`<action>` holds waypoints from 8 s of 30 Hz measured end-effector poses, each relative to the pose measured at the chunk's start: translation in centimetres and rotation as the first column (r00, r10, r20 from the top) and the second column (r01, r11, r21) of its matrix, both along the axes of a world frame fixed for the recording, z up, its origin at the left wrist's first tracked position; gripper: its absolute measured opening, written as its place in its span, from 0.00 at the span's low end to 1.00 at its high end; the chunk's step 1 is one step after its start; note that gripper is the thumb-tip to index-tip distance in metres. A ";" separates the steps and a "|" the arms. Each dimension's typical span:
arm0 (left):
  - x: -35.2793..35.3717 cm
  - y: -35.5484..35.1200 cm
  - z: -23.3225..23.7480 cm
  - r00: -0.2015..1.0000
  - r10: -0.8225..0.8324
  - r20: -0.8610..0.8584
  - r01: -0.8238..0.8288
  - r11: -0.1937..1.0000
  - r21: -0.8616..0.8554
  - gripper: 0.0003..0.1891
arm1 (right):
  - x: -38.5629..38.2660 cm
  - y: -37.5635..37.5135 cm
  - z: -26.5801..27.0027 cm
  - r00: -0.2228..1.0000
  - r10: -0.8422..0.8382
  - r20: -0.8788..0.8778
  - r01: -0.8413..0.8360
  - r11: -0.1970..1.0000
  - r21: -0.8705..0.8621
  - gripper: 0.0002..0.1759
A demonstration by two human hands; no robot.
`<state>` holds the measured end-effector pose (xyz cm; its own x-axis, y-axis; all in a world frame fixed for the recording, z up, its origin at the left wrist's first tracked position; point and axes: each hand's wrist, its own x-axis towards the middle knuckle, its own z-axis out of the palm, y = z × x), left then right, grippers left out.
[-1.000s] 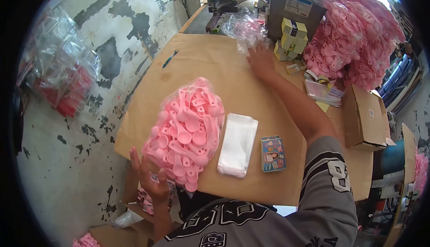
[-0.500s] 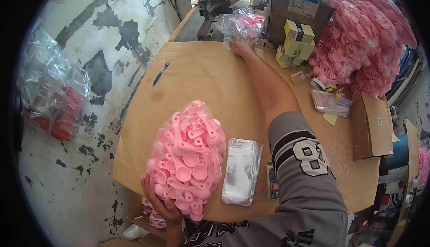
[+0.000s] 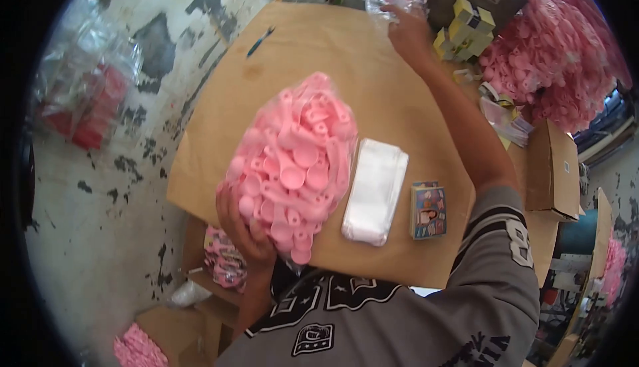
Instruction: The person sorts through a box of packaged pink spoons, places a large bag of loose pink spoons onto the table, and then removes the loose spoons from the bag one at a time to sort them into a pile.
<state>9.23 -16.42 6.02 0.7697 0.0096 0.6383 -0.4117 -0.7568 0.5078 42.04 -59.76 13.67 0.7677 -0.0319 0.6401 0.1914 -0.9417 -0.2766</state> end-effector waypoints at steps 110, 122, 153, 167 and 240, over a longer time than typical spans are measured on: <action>1.0 -3.2 0.7 0.997 0.059 -0.057 -0.060 0.998 -0.019 0.28 | -15.1 3.5 13.7 0.570 0.799 -0.192 -0.556 0.547 0.626 0.15; 1.0 -3.3 0.7 0.997 0.061 -0.053 -0.062 0.998 -0.011 0.28 | -14.0 0.3 10.8 0.968 0.250 -0.023 -0.251 0.959 -0.133 0.18; 0.9 -3.4 0.6 0.997 0.050 -0.064 -0.049 0.999 0.008 0.28 | -16.1 10.7 4.8 0.476 0.753 -0.455 -0.861 0.505 -0.063 0.09; 1.0 -3.5 0.6 0.997 0.049 -0.065 -0.049 0.999 0.002 0.29 | -14.5 5.0 9.2 0.937 0.307 -0.166 -0.300 0.952 0.065 0.19; 0.8 -3.6 0.6 0.997 0.056 -0.055 -0.059 0.997 -0.049 0.28 | -16.9 5.7 12.9 0.817 0.545 -0.189 -0.507 0.835 0.214 0.09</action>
